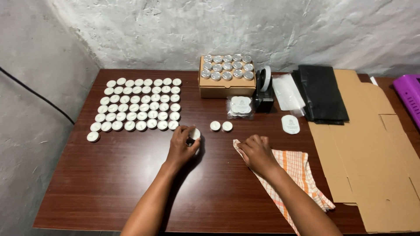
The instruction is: Cleaning small tea light candles with a cloth and placing them into a plastic bag for packaging.
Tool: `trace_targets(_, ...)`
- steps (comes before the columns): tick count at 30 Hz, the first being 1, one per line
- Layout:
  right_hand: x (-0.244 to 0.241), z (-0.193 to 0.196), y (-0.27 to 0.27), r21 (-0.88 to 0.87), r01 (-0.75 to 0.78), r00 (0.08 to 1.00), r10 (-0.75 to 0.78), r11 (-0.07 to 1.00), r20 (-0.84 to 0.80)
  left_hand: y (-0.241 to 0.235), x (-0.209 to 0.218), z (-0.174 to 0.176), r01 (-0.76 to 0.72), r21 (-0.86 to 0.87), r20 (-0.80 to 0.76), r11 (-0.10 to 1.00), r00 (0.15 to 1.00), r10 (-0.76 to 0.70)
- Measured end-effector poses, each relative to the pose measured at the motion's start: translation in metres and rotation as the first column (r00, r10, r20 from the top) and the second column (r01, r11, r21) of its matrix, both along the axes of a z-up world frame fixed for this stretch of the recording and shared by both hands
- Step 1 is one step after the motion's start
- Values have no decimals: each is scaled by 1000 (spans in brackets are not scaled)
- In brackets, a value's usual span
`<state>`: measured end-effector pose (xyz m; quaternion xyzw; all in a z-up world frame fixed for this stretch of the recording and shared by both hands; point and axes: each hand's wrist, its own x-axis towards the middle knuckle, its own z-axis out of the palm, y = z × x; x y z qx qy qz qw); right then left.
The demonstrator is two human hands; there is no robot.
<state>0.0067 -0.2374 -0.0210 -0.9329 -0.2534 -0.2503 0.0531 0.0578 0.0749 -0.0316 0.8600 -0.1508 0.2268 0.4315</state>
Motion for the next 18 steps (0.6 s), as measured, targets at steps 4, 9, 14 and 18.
trace_targets(4, 16, -14, 0, -47, 3, 997, -7, 999, -77, -18, -13, 17, 92, -40, -27, 995, 995, -94)
trace_targets(9, 15, -21, 15, 253, -44, 970, 102, 966, -220, -32, -16, 5, 202, -100, -109, 974, 971, -213)
trace_targets(14, 14, -15, 17, 504, -1, 940, 174, 864, -295, -45, -26, 20, 269, -206, -199, 941, 930, -309)
trace_targets(18, -1, 34, 12, 752, 182, 822, 321, 633, -470, -52, -30, 30, 354, -173, -221, 919, 895, -386)
